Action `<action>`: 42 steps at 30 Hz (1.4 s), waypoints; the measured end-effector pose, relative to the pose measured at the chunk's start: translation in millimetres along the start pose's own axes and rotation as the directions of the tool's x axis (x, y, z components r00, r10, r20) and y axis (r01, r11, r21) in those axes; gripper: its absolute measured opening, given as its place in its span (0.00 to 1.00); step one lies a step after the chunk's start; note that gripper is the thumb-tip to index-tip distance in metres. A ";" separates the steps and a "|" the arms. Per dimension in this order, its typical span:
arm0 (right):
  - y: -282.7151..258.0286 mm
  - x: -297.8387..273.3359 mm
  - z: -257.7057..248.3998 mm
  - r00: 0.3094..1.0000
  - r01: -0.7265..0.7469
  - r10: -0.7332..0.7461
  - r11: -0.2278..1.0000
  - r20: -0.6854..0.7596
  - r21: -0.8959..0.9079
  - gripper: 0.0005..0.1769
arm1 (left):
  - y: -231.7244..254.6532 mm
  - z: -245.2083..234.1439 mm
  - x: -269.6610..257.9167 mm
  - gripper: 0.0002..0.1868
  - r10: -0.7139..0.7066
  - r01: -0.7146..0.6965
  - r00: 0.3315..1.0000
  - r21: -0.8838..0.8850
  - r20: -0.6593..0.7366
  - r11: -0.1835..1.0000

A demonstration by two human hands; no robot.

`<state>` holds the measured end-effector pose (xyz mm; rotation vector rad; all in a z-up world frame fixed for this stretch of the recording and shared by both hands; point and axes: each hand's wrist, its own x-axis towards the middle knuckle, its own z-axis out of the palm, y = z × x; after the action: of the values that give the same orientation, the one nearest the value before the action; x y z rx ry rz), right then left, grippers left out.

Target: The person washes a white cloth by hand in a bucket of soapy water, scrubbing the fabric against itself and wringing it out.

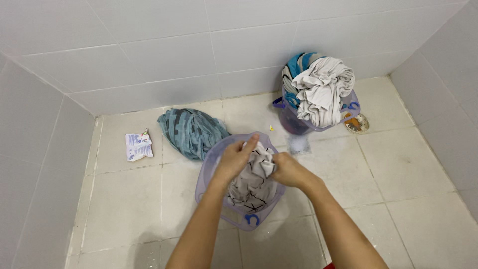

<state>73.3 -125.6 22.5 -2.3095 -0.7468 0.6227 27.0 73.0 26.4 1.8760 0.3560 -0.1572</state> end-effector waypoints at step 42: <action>-33.5 7.7 3.7 0.983 -0.087 0.138 0.927 -0.118 0.364 0.35 | 182.0 -107.3 -80.3 0.13 0.461 -0.414 0.883 -0.316 0.089 0.854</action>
<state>65.1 -97.5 40.9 -2.0411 -0.3964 0.5839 2.3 107.6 248.4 1.5932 -0.1643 0.0531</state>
